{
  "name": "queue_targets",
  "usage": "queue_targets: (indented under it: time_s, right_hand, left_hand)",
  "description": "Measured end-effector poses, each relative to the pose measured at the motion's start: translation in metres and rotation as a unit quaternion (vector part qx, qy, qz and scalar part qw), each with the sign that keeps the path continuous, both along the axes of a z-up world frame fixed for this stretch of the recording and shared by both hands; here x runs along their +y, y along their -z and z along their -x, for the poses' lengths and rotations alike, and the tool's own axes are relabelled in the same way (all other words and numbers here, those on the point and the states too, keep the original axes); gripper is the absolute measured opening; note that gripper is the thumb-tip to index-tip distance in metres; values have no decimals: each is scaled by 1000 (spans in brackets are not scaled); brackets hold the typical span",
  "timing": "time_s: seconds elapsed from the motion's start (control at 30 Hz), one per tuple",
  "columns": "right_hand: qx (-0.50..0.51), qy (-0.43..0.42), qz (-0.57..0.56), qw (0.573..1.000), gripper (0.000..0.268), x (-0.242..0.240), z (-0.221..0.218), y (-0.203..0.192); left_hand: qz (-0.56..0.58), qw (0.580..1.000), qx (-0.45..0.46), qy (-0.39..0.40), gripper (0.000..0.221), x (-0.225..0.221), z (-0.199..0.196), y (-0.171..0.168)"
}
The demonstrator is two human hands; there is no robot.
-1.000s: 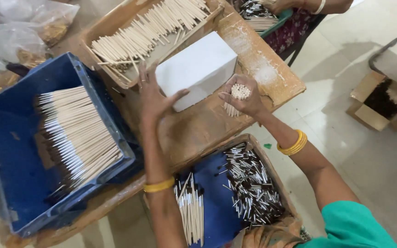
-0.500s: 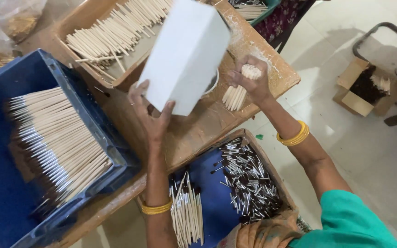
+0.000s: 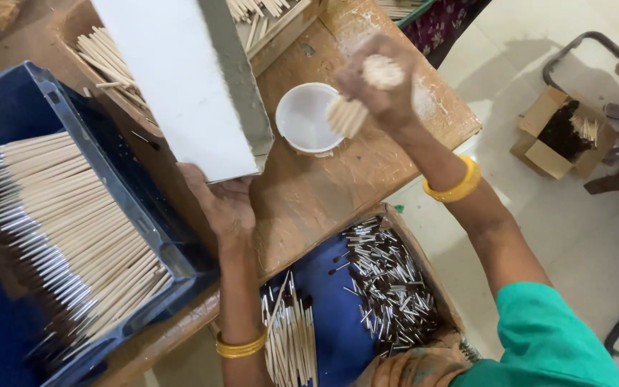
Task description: The person sorts wooden sticks by hand, picking them up from a container and placing them into bundles or other containers.
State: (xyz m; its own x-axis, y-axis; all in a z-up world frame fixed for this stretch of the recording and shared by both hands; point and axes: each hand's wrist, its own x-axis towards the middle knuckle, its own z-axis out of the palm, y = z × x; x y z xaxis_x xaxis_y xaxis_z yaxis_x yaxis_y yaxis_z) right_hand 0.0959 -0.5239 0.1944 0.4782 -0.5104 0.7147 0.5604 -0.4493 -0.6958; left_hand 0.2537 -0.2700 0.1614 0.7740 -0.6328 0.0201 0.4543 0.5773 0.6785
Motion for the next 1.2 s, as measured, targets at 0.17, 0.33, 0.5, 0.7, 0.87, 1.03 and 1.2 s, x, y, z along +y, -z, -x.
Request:
queue_targets:
  time_s: [0.17,0.33,0.5,0.7,0.87,1.03,1.2]
  right_hand:
    - [79,12,41,996,21,5,-35,17]
    - [110,2,55,992,20,15,-44,21]
    - [187,21,119,975,22,22,-43,18]
    - [188,15,131,973,24,26,-42,13]
    - [190,25,137,972,23,32,-38,9]
    - [136,35,61,988,16,12,-43,23]
    - [-15,28,-207,978,12,-10,-40,21]
  left_hand:
    - [-68,997,15,-22,90,-1,-4,19]
    - [-67,997,45,-4,90,-4,-5,31]
    - [-56,998,33,2,85,-3,-2,32]
    - [-55,998,-5,14,78,-4,0,22]
    - [-51,998,-27,19,75,-5,-1,23]
    - [-39,999,-18,30,75,-8,-6,38]
    - [-51,998,3,26,78,-6,-6,34]
